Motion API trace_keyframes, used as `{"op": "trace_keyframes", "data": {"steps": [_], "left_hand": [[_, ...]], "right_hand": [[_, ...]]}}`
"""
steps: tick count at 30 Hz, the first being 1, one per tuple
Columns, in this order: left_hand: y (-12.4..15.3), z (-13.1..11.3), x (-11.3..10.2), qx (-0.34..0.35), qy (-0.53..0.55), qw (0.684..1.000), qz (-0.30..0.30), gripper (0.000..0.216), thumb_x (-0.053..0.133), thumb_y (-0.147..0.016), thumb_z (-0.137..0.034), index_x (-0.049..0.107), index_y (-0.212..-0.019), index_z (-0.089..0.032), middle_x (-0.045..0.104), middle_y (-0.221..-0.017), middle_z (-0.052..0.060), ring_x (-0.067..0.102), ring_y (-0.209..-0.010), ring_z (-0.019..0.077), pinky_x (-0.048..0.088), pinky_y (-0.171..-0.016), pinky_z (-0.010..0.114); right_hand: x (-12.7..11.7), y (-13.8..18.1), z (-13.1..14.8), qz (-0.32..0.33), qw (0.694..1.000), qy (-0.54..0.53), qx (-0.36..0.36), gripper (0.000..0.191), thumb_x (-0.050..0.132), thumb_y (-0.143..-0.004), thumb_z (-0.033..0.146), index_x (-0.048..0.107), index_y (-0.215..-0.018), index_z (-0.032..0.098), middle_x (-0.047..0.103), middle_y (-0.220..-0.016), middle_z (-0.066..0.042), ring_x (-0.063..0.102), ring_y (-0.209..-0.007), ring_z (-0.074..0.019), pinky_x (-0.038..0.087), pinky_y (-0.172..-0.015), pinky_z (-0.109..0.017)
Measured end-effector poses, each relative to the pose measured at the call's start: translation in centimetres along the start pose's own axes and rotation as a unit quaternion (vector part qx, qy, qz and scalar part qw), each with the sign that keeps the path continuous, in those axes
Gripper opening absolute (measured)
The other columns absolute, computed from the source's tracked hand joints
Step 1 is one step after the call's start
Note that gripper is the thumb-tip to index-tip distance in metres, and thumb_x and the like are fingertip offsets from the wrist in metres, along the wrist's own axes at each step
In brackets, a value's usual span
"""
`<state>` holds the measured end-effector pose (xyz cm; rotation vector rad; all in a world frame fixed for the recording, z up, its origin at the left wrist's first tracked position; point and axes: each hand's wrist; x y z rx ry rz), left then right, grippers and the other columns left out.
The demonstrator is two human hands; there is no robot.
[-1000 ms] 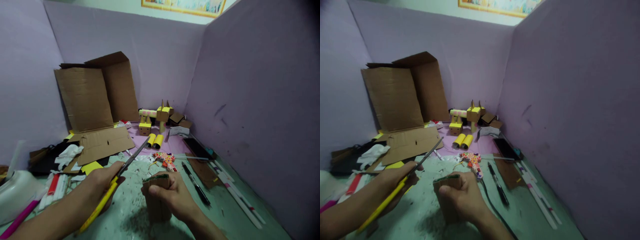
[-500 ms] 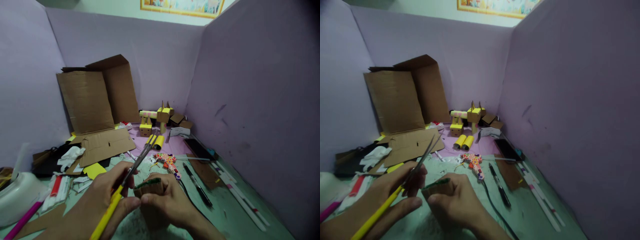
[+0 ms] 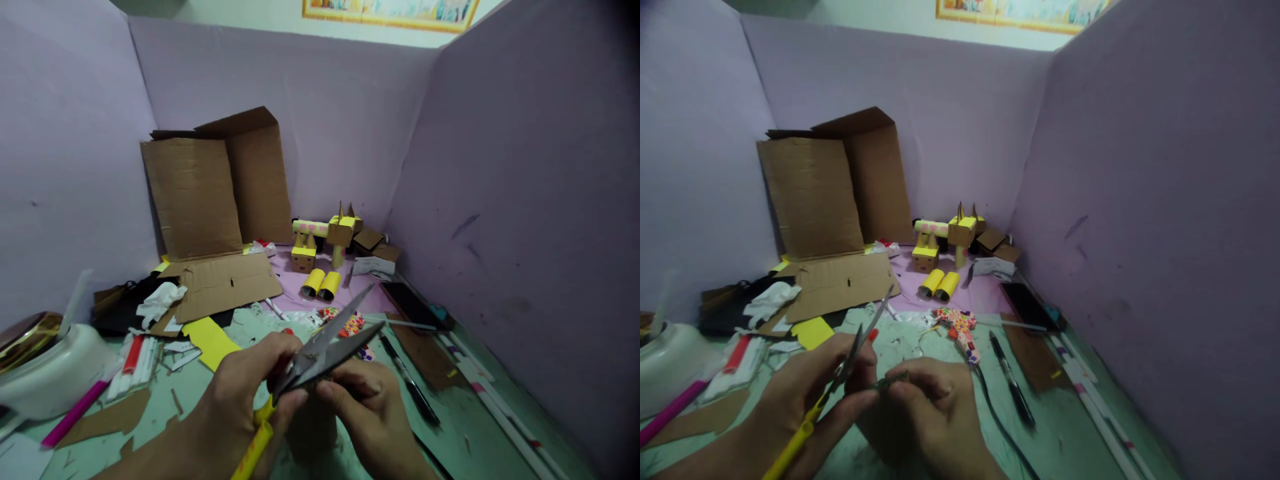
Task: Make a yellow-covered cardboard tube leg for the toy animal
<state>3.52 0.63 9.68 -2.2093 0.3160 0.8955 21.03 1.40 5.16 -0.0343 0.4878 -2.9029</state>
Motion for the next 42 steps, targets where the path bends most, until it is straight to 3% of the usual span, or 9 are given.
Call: {"op": "trace_keyframes", "data": {"steps": [6,11,15,19,25,31,42], "left_hand": [[0.1,0.1,0.4,0.022,0.025,0.999,-0.019,0.017,0.049,-0.080,-0.013,0.044,-0.090,-0.025,0.050,-0.067,-0.006,0.047,-0.053,0.0101,0.040,-0.049,0.019],[0.0,0.3,0.4,-0.035,0.049,0.998,-0.019,0.018,0.051,-0.080,-0.014,0.044,-0.090,-0.028,0.053,-0.068,-0.007,0.051,-0.056,0.0104,0.045,-0.052,0.019],[0.0,0.8,0.7,-0.077,0.097,0.990,-0.064,0.020,0.053,-0.080,-0.014,0.045,-0.092,-0.028,0.053,-0.066,-0.008,0.052,-0.054,0.0094,0.043,-0.049,0.017],[0.0,1.1,0.9,-0.093,0.121,0.987,-0.058,0.019,0.056,-0.078,-0.013,0.048,-0.089,-0.027,0.053,-0.066,-0.008,0.050,-0.054,0.0090,0.042,-0.050,0.017],[-0.3,1.1,0.4,-0.153,0.214,0.964,-0.019,0.015,0.060,-0.077,-0.022,0.050,-0.089,-0.025,0.055,-0.070,-0.006,0.050,-0.060,0.0110,0.044,-0.054,0.020],[-0.2,1.2,0.5,-0.112,0.131,0.985,-0.027,0.024,0.056,-0.075,-0.012,0.049,-0.092,-0.027,0.056,-0.070,-0.007,0.051,-0.061,0.0109,0.044,-0.058,0.020],[-0.2,1.7,0.9,-0.149,0.200,0.968,-0.027,0.021,0.060,-0.075,-0.015,0.051,-0.090,-0.026,0.055,-0.070,-0.006,0.050,-0.061,0.0104,0.043,-0.055,0.020]], "right_hand": [[0.1,0.5,-0.5,-0.013,0.998,0.035,-0.046,0.015,0.061,-0.077,0.021,0.074,-0.069,0.019,0.068,-0.057,0.000,0.059,-0.052,-0.0135,0.046,-0.050,-0.020],[0.5,0.2,-0.4,-0.010,0.999,-0.026,0.032,0.016,0.064,-0.077,0.031,0.071,-0.071,0.018,0.064,-0.063,-0.001,0.056,-0.060,-0.0139,0.044,-0.056,-0.022],[0.9,-0.3,-0.4,0.046,0.988,-0.114,0.092,0.030,0.069,-0.069,0.044,0.064,-0.066,0.014,0.049,-0.057,0.002,0.042,-0.054,-0.0101,0.035,-0.050,-0.021],[1.0,-0.4,-0.5,0.063,0.985,-0.107,0.122,0.037,0.067,-0.068,0.047,0.052,-0.058,0.015,0.040,-0.054,0.004,0.034,-0.051,-0.0090,0.028,-0.048,-0.021],[0.8,-0.4,-0.3,0.049,0.987,-0.072,0.136,0.034,0.066,-0.066,0.044,0.049,-0.056,0.016,0.039,-0.052,0.004,0.032,-0.050,-0.0091,0.026,-0.046,-0.022],[1.3,-0.3,-0.2,0.012,0.987,-0.074,0.141,0.032,0.066,-0.065,0.042,0.054,-0.057,0.015,0.040,-0.053,0.003,0.034,-0.052,-0.0100,0.028,-0.048,-0.023],[0.8,-0.3,-0.8,0.054,0.981,-0.121,0.139,0.037,0.072,-0.067,0.048,0.060,-0.064,0.013,0.048,-0.057,0.002,0.040,-0.053,-0.0091,0.031,-0.050,-0.021]]}}
Point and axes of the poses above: each hand's wrist, its own y-axis away from the middle knuckle, its own x-axis out of the palm, z = x × y
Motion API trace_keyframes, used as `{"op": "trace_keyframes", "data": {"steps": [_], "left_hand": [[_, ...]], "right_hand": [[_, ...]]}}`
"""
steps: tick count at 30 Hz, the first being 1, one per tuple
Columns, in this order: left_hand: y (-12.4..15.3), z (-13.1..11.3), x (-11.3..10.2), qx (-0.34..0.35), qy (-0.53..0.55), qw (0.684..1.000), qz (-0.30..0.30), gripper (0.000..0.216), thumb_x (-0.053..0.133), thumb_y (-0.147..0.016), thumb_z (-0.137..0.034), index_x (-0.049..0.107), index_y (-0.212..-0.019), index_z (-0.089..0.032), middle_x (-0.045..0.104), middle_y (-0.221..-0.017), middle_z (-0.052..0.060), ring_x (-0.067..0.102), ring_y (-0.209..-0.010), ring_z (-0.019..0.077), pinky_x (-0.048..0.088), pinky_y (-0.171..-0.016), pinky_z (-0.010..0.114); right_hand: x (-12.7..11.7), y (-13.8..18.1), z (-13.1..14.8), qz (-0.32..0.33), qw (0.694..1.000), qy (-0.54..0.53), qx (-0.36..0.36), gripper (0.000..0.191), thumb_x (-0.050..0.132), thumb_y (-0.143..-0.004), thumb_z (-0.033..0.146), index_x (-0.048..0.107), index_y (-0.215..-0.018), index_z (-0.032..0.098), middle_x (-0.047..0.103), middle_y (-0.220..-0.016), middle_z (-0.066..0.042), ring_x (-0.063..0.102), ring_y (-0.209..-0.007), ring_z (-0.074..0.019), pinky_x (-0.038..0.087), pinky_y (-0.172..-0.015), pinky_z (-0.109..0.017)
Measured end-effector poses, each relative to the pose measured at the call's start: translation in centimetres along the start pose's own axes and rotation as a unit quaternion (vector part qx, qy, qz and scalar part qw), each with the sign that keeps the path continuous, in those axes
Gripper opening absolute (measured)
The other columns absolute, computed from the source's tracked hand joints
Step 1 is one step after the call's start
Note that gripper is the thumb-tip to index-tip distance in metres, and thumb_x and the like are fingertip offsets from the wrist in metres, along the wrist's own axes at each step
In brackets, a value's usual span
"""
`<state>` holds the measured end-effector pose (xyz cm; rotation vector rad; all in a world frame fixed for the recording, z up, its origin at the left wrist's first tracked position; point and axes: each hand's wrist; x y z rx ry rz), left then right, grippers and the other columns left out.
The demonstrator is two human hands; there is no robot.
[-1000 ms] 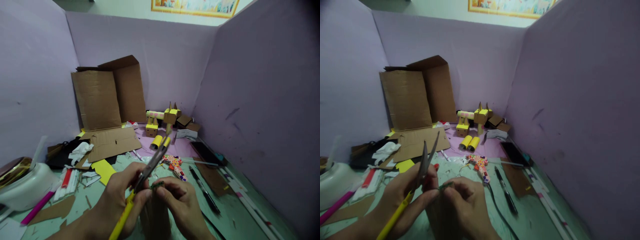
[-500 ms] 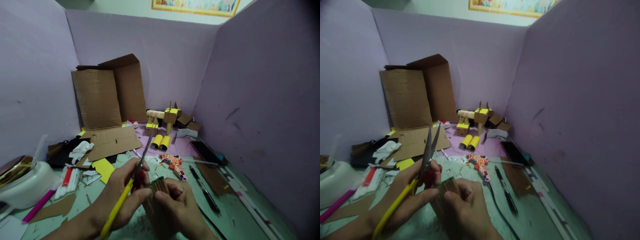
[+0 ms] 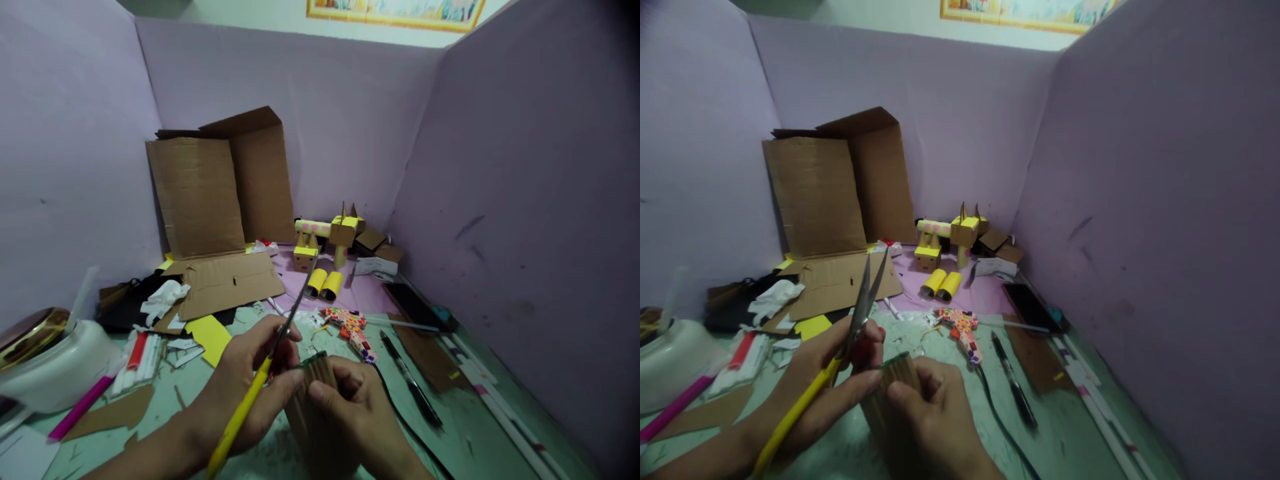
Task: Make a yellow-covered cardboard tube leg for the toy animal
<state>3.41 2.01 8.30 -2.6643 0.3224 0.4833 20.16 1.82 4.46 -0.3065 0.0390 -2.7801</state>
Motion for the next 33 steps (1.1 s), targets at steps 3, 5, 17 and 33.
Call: {"op": "trace_keyframes", "data": {"steps": [3,5,17,33], "left_hand": [[-0.5,-0.1,-0.5,-0.043,0.079,0.996,0.000,0.023,0.066,-0.073,-0.021,0.052,-0.091,-0.023,0.055,-0.070,-0.005,0.049,-0.061,0.0107,0.042,-0.054,0.020],[-1.0,-0.1,-0.9,-0.075,0.140,0.987,-0.020,0.025,0.069,-0.071,-0.025,0.052,-0.090,-0.022,0.056,-0.071,-0.004,0.050,-0.062,0.0112,0.042,-0.053,0.021],[-1.9,3.1,0.0,-0.146,0.296,0.880,-0.341,0.042,0.080,-0.053,-0.019,0.053,-0.085,-0.019,0.056,-0.063,-0.009,0.055,-0.059,0.0067,0.048,-0.059,0.015],[2.2,0.2,1.0,-0.150,0.105,0.967,-0.180,0.039,0.073,-0.063,-0.031,0.052,-0.094,-0.023,0.061,-0.073,-0.003,0.057,-0.067,0.0155,0.046,-0.058,0.025]], "right_hand": [[-0.4,0.0,0.0,0.080,0.991,-0.093,0.048,0.044,0.070,-0.067,0.055,0.067,-0.077,0.013,0.057,-0.064,0.000,0.051,-0.057,-0.0111,0.038,-0.057,-0.022],[-0.5,0.0,0.0,0.152,0.959,-0.193,0.142,0.058,0.063,-0.067,0.066,0.069,-0.090,0.012,0.065,-0.072,-0.005,0.060,-0.063,-0.0148,0.044,-0.066,-0.026],[-0.9,-1.3,-0.1,-0.040,0.948,-0.313,-0.038,0.070,0.084,-0.051,0.050,0.062,-0.112,0.023,0.059,-0.122,-0.010,0.054,-0.110,-0.0265,0.043,-0.094,-0.042],[1.8,1.0,-0.4,0.080,0.990,-0.101,0.059,0.019,0.075,-0.057,0.026,0.064,-0.068,0.016,0.044,-0.059,0.005,0.033,-0.055,-0.0088,0.023,-0.050,-0.022]]}}
Point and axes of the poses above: each hand's wrist, its own y-axis away from the middle knuckle, its own x-axis out of the palm, z = x × y
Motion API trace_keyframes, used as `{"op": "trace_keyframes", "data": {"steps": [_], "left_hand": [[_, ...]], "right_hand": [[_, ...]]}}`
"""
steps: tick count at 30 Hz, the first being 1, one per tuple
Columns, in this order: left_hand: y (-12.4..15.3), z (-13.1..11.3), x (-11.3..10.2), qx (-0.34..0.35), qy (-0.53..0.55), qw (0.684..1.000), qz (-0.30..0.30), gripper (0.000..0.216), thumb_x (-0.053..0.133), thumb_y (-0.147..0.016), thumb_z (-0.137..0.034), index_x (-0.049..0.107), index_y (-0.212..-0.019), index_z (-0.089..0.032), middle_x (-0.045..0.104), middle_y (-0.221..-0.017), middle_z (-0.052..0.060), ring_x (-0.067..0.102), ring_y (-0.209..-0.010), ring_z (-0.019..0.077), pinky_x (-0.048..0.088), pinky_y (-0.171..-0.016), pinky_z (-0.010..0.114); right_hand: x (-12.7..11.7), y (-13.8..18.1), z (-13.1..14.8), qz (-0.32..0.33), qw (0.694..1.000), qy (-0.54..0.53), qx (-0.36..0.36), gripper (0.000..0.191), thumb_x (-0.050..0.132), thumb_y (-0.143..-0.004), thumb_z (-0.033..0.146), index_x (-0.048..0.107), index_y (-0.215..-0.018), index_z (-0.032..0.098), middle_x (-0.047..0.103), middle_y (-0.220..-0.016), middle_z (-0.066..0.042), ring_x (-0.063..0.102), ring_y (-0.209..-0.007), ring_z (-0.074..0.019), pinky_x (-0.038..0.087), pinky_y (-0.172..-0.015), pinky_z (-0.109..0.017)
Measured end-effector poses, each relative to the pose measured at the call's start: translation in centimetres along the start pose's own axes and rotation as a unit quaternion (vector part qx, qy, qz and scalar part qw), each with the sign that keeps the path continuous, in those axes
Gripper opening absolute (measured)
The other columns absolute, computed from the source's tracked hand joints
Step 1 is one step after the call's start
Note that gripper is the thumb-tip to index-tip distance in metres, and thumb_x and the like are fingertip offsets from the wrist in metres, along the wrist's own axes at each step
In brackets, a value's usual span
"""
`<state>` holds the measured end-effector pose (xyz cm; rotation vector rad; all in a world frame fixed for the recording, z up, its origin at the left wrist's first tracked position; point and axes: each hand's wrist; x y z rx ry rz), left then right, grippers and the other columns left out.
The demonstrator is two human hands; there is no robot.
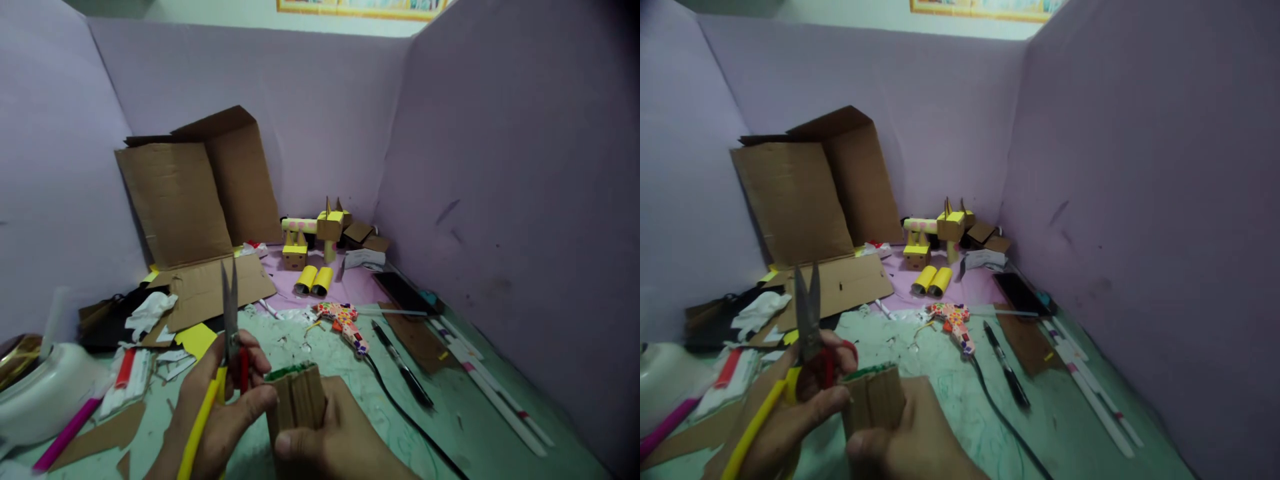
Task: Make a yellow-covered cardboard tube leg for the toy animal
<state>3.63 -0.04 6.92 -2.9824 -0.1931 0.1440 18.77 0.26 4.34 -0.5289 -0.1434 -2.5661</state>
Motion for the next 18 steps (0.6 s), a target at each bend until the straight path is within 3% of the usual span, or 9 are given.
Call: {"op": "trace_keyframes", "data": {"steps": [4,6,9,13,18], "left_hand": [[1.0,-1.3,0.5,0.007,-0.019,1.000,0.001,0.026,0.068,-0.064,-0.025,0.055,-0.086,-0.024,0.061,-0.067,-0.003,0.057,-0.064,0.0159,0.045,-0.061,0.028],[1.5,-1.2,0.7,0.014,-0.025,0.999,-0.023,0.024,0.068,-0.063,-0.024,0.056,-0.084,-0.026,0.062,-0.066,-0.004,0.056,-0.062,0.0147,0.045,-0.061,0.027],[2.0,-0.6,0.9,0.041,-0.020,0.998,-0.041,0.020,0.070,-0.064,-0.024,0.057,-0.079,-0.027,0.061,-0.066,-0.005,0.055,-0.062,0.0139,0.045,-0.060,0.026],[2.4,0.2,1.0,0.107,0.002,0.993,-0.041,0.014,0.067,-0.068,-0.020,0.060,-0.075,-0.028,0.060,-0.067,-0.005,0.054,-0.064,0.0147,0.044,-0.059,0.026],[2.5,0.5,1.0,0.119,-0.013,0.993,-0.021,0.011,0.067,-0.068,-0.021,0.060,-0.071,-0.029,0.059,-0.062,-0.004,0.052,-0.060,0.0154,0.043,-0.054,0.026]], "right_hand": [[0.3,0.4,-0.9,0.005,1.000,0.011,-0.002,0.021,0.074,-0.060,0.030,0.061,-0.070,0.017,0.039,-0.058,0.006,0.030,-0.055,-0.0089,0.023,-0.049,-0.022],[0.1,0.6,-0.8,-0.032,0.999,0.031,-0.025,0.025,0.073,-0.063,0.035,0.060,-0.074,0.017,0.043,-0.060,0.005,0.033,-0.056,-0.0098,0.027,-0.050,-0.022],[0.0,1.0,-0.4,-0.103,0.991,0.075,-0.045,0.028,0.069,-0.067,0.040,0.053,-0.062,0.017,0.038,-0.055,0.005,0.031,-0.054,-0.0098,0.025,-0.049,-0.022],[0.2,1.6,-0.2,-0.138,0.986,0.090,-0.036,0.032,0.069,-0.066,0.039,0.047,-0.056,0.018,0.034,-0.051,0.006,0.029,-0.051,-0.0096,0.023,-0.048,-0.024],[-0.3,1.6,-0.4,-0.125,0.986,0.095,-0.054,0.030,0.072,-0.065,0.041,0.053,-0.059,0.018,0.038,-0.053,0.005,0.032,-0.052,-0.0107,0.027,-0.047,-0.023]]}}
Point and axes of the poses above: each hand's wrist, its own y-axis away from the middle knuckle, its own x-axis out of the palm, z = x × y
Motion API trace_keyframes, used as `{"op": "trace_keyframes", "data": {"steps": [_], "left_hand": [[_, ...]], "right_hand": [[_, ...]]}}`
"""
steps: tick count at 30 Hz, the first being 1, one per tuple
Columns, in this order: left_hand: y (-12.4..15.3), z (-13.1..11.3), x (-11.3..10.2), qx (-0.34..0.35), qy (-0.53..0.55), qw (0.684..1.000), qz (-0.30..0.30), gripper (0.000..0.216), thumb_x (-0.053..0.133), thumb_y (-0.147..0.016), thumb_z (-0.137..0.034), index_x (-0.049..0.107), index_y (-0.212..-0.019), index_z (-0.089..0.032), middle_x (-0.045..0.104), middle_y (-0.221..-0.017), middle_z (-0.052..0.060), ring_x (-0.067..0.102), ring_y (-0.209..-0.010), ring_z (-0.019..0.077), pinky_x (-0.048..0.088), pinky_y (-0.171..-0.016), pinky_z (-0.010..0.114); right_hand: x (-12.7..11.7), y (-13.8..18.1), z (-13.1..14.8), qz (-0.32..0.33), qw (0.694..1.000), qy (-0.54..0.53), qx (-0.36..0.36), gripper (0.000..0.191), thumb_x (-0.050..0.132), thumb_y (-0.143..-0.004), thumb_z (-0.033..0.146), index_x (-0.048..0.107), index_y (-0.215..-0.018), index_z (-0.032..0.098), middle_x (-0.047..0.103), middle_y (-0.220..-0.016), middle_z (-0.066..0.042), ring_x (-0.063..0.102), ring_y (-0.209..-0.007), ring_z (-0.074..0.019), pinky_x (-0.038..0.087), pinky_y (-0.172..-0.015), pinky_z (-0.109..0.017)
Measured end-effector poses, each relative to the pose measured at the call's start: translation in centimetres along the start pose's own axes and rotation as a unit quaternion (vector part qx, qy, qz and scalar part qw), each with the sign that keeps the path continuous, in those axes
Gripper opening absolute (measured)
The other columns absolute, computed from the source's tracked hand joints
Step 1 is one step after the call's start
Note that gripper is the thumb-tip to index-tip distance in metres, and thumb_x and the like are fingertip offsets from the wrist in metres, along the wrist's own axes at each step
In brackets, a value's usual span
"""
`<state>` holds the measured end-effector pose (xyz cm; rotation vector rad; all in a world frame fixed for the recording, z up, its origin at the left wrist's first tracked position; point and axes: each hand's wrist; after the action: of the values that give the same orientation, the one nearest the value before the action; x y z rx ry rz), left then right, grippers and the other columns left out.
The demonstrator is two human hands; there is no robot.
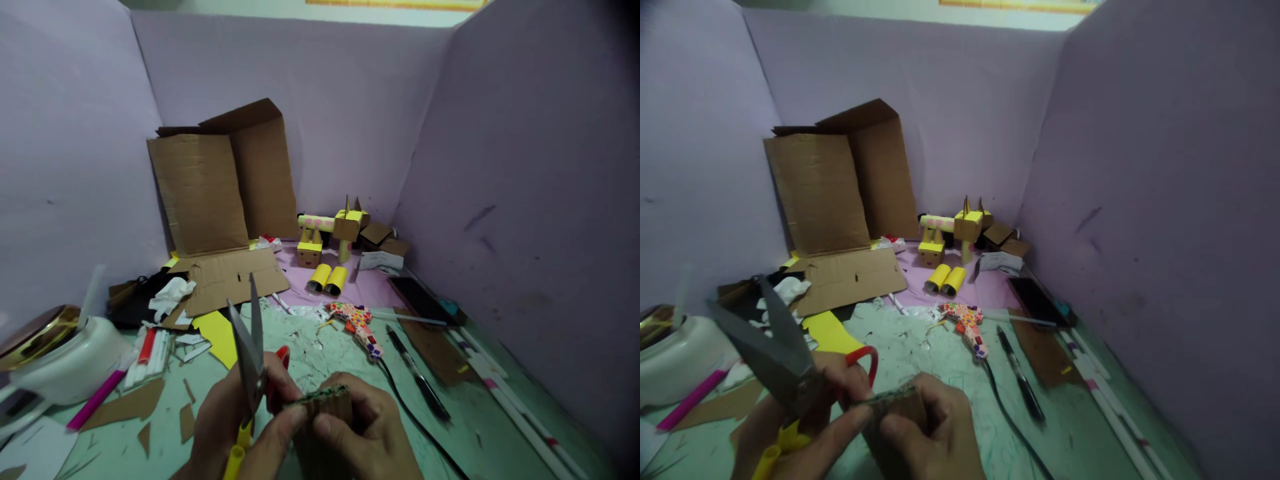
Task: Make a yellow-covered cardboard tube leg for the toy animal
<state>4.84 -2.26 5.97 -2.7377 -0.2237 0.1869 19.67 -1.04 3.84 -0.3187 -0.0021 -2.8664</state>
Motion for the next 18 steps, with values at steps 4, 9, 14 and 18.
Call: {"op": "trace_keyframes", "data": {"steps": [4,9,14,18], "left_hand": [[-0.2,0.1,0.0,-0.005,0.003,1.000,0.017,0.014,0.066,-0.068,-0.018,0.060,-0.073,-0.029,0.061,-0.065,-0.005,0.055,-0.062,0.0148,0.046,-0.056,0.025],[-1.5,-0.7,-0.5,0.003,-0.020,0.994,0.108,0.013,0.066,-0.072,-0.020,0.058,-0.079,-0.028,0.063,-0.066,-0.004,0.057,-0.058,0.0135,0.047,-0.053,0.022],[-3.0,-2.2,-2.4,0.142,-0.188,0.965,0.112,0.013,0.055,-0.081,-0.027,0.064,-0.089,-0.031,0.065,-0.064,-0.001,0.060,-0.054,0.0149,0.046,-0.050,0.022],[-3.3,-2.1,-5.2,0.260,-0.281,0.905,0.187,0.041,0.054,-0.078,-0.023,0.062,-0.116,-0.035,0.074,-0.088,0.004,0.070,-0.067,0.0207,0.054,-0.055,0.023]], "right_hand": [[0.0,-0.3,0.3,0.057,0.998,-0.024,0.027,0.025,0.074,-0.063,0.039,0.062,-0.067,0.018,0.043,-0.053,0.005,0.035,-0.051,-0.0103,0.029,-0.049,-0.024],[0.5,0.0,1.2,0.002,0.999,-0.037,0.038,0.025,0.070,-0.066,0.035,0.058,-0.056,0.016,0.035,-0.048,0.006,0.028,-0.047,-0.0081,0.023,-0.045,-0.023],[-0.4,0.1,1.8,-0.056,0.997,0.040,-0.030,0.015,0.068,-0.068,0.031,0.069,-0.066,0.017,0.049,-0.051,0.002,0.040,-0.048,-0.0106,0.031,-0.045,-0.024],[-1.1,-0.2,1.7,-0.049,0.995,0.046,-0.071,0.013,0.068,-0.070,0.030,0.072,-0.069,0.018,0.049,-0.048,0.002,0.040,-0.046,-0.0102,0.032,-0.044,-0.024]]}}
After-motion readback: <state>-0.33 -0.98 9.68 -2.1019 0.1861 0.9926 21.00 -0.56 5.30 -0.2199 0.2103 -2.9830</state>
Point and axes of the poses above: each hand's wrist, its own y-axis away from the middle knuckle, its own x-axis out of the palm, z = x × y
